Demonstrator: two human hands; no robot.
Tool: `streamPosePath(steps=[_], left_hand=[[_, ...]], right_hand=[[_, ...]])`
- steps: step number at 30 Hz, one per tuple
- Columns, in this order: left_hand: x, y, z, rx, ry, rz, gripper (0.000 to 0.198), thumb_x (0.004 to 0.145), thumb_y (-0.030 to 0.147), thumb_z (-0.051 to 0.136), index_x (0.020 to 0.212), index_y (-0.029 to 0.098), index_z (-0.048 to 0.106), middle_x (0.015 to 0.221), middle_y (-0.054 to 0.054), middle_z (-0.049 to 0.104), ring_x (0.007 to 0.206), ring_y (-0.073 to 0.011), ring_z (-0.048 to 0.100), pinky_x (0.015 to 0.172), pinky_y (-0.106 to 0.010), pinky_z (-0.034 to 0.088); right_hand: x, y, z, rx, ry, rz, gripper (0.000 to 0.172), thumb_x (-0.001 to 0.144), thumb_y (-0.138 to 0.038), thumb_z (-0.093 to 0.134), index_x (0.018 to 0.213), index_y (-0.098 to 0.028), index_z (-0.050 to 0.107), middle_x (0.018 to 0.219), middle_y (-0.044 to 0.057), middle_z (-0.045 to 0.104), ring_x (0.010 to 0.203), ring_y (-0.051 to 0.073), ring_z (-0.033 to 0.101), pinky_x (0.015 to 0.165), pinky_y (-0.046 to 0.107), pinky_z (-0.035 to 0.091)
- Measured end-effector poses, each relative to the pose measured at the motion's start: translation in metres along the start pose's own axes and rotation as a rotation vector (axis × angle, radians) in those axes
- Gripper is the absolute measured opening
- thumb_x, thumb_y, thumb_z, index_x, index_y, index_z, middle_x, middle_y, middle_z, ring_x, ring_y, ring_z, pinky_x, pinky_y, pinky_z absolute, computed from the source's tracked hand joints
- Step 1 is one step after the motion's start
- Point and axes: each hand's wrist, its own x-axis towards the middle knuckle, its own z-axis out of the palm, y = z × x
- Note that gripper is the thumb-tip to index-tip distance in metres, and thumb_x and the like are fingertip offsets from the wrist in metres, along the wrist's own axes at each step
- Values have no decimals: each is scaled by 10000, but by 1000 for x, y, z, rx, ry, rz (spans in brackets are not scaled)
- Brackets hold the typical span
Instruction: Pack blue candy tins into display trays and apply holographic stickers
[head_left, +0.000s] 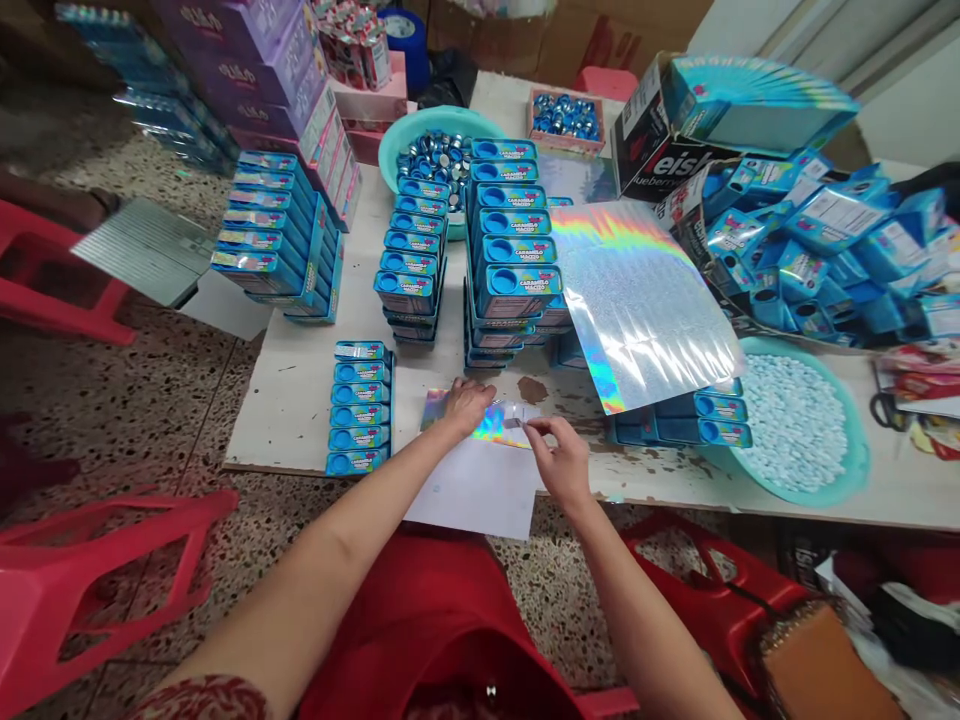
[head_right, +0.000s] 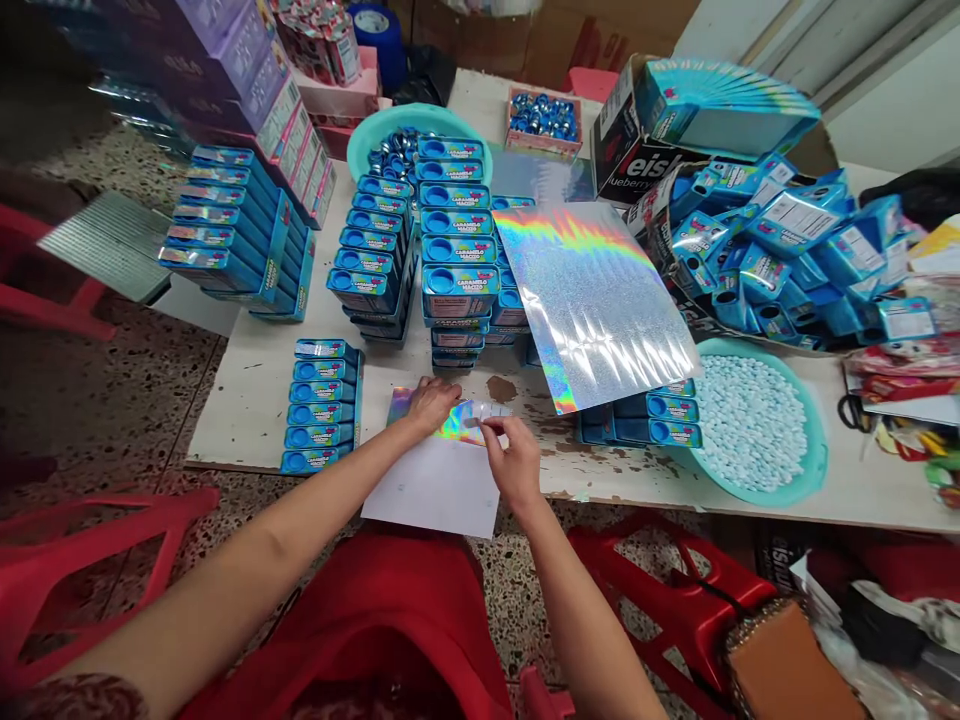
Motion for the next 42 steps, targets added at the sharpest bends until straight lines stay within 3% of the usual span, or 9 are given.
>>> streamPosePath(steps=[3, 6, 10, 15, 20, 25, 34, 38, 42], left_hand=[[-16, 6, -13, -262, 90, 10, 283, 926, 252, 403, 1114, 180, 602, 1207, -94, 597, 1191, -243, 460, 997, -396, 307], [-43, 13, -25, -954, 19, 108, 421, 880, 373, 502, 1264, 202, 490, 1301, -87, 540, 1173, -204, 502, 947, -329, 398], [-76, 12, -38, -1330, -76, 2, 382, 665, 385, 715, 935, 135, 612, 841, -63, 671, 793, -158, 617, 722, -273, 461], [-111, -30, -70, -1123, 138, -190, 217, 755, 356, 565, 707, 145, 590, 546, 21, 556, 536, -93, 513, 571, -223, 399], [-137, -103, -114, -949, 331, -311, 233, 750, 328, 530, 933, 184, 525, 513, 72, 504, 483, -106, 482, 513, -218, 381], [-133, -157, -139, -642, 391, -306, 83, 801, 240, 428, 871, 210, 460, 518, 68, 486, 493, -122, 460, 520, -228, 338], [-112, -179, -113, -614, 378, -463, 164, 825, 245, 456, 969, 199, 519, 645, 18, 580, 643, -160, 563, 658, -266, 432], [-118, -169, -105, -604, 452, -552, 322, 862, 322, 423, 1128, 170, 522, 974, -98, 657, 950, -228, 605, 847, -338, 439], [-126, -160, -101, -718, 349, -445, 490, 915, 496, 280, 1232, 201, 508, 1275, -102, 560, 1210, -232, 488, 971, -347, 401]], right_hand=[[3, -23, -11, 183, 29, 188, 189, 813, -367, 595, 770, -185, 625, 734, 17, 654, 686, 148, 595, 682, 282, 470], [4, -40, -13, 321, 1, 308, 231, 764, -409, 635, 757, -178, 628, 729, 20, 662, 682, 151, 594, 676, 288, 476], [4, -58, 0, 443, -51, 385, 259, 715, -424, 681, 766, -174, 636, 735, 21, 657, 674, 148, 579, 662, 291, 470], [9, -95, 55, 521, -1, 429, 267, 706, -424, 673, 779, -167, 666, 746, 32, 657, 694, 157, 572, 694, 315, 459], [25, -142, 141, 479, 48, 369, 238, 696, -396, 659, 731, -165, 706, 819, 58, 616, 829, 193, 562, 807, 359, 432], [48, -170, 199, 341, 78, 416, 148, 682, -304, 656, 716, -171, 712, 975, 86, 552, 1007, 230, 503, 950, 387, 347], [55, -162, 220, 301, 87, 532, 202, 646, -267, 654, 805, -149, 612, 996, 100, 532, 964, 226, 501, 911, 351, 368], [59, -158, 217, 334, 66, 588, 466, 620, -357, 702, 991, -152, 510, 996, 92, 555, 784, 186, 518, 757, 323, 415], [66, -161, 219, 273, -15, 556, 424, 615, -366, 717, 935, -158, 534, 897, 61, 606, 760, 189, 536, 731, 313, 411]])
